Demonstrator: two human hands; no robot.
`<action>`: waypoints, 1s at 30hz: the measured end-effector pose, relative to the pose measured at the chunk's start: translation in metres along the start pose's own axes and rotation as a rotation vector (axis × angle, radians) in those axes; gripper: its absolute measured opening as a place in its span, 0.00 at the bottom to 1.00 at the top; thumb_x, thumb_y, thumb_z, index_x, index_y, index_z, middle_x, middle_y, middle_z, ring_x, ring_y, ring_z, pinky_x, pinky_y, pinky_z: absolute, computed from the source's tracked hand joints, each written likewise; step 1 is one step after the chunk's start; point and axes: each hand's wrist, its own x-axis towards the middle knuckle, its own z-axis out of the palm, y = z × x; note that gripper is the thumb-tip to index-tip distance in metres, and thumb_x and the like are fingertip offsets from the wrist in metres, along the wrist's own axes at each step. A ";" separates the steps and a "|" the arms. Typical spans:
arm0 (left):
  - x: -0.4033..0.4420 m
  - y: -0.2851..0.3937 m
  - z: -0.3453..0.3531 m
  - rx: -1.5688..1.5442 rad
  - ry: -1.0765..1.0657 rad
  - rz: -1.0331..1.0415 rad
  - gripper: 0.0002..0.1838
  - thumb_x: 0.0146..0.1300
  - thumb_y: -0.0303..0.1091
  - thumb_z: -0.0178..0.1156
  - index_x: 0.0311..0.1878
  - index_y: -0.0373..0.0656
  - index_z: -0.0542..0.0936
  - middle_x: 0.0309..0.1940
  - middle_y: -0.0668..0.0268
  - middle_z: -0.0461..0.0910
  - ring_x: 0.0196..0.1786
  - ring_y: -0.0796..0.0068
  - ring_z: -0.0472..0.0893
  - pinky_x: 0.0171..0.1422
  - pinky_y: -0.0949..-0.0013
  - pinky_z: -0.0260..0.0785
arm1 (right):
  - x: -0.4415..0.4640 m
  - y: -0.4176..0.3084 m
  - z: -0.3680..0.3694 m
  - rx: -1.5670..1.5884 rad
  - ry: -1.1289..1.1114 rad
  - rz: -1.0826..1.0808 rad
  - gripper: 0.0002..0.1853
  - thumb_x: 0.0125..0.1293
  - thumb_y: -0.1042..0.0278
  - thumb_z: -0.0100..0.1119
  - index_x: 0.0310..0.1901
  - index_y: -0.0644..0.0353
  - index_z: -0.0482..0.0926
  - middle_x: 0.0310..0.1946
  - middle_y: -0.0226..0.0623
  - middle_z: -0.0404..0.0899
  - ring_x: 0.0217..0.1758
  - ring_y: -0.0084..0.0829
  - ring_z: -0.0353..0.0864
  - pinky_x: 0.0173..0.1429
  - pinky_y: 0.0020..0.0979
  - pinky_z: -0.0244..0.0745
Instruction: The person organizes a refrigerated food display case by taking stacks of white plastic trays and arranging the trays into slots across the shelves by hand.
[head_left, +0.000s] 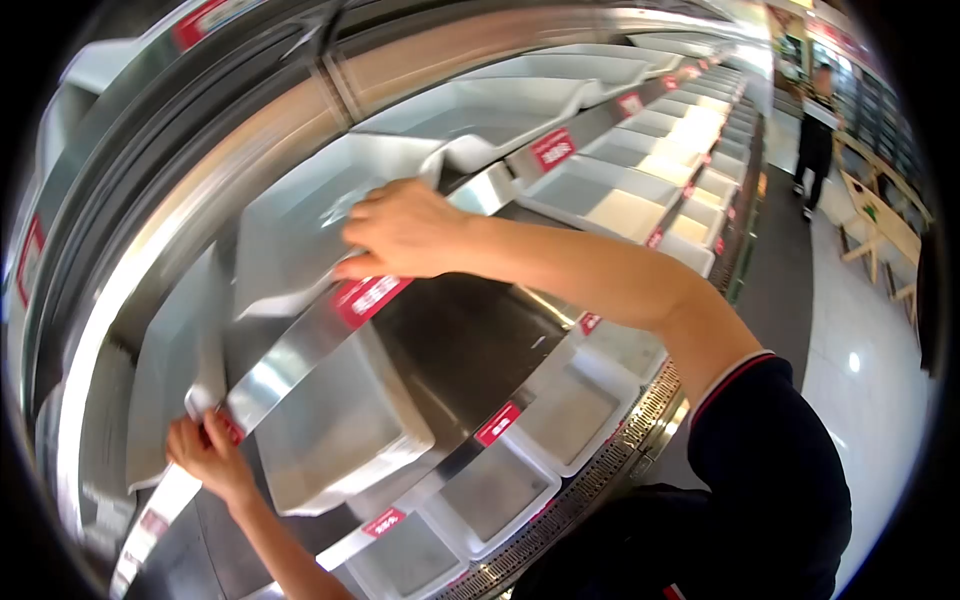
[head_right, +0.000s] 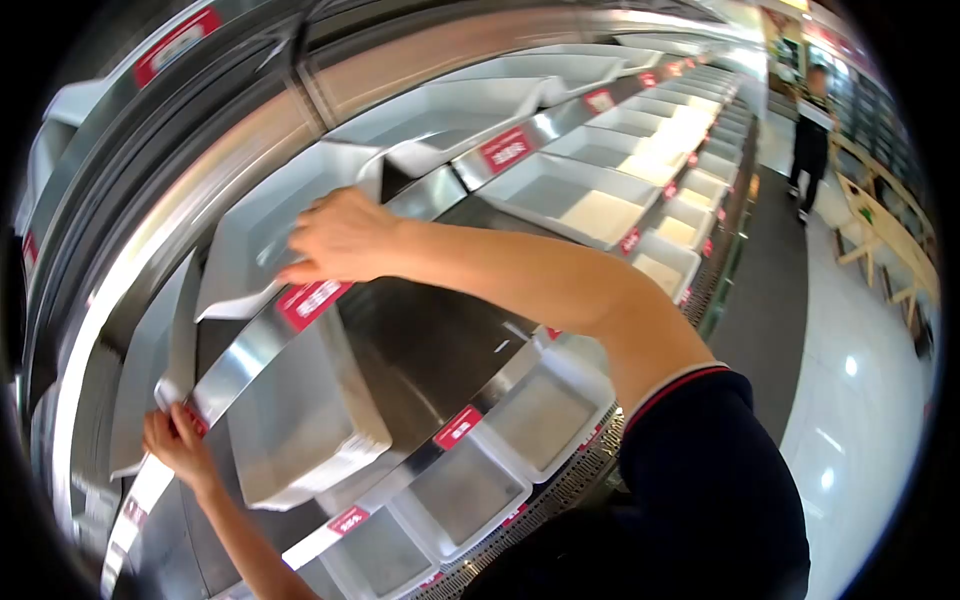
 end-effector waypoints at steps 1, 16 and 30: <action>-0.002 -0.004 0.002 0.014 -0.020 -0.024 0.18 0.67 0.42 0.55 0.28 0.36 0.71 0.29 0.59 0.69 0.37 0.58 0.70 0.51 0.55 0.59 | -0.002 0.000 -0.005 0.050 -0.012 -0.003 0.20 0.60 0.46 0.58 0.23 0.56 0.75 0.21 0.33 0.72 0.29 0.38 0.76 0.35 0.37 0.72; 0.030 0.177 0.003 -0.196 0.123 -0.115 0.19 0.72 0.39 0.49 0.61 0.38 0.70 0.56 0.54 0.73 0.58 0.60 0.74 0.59 0.63 0.68 | -0.237 0.288 -0.140 -0.255 -0.009 0.332 0.14 0.64 0.56 0.54 0.46 0.56 0.76 0.43 0.39 0.78 0.47 0.42 0.75 0.53 0.42 0.69; 0.084 0.391 0.160 -0.049 -0.406 -0.217 0.28 0.67 0.43 0.56 0.57 0.25 0.70 0.54 0.41 0.73 0.55 0.45 0.71 0.61 0.52 0.59 | -0.357 0.504 -0.178 0.118 -0.147 0.213 0.14 0.67 0.51 0.52 0.39 0.51 0.80 0.34 0.35 0.73 0.44 0.39 0.74 0.47 0.37 0.71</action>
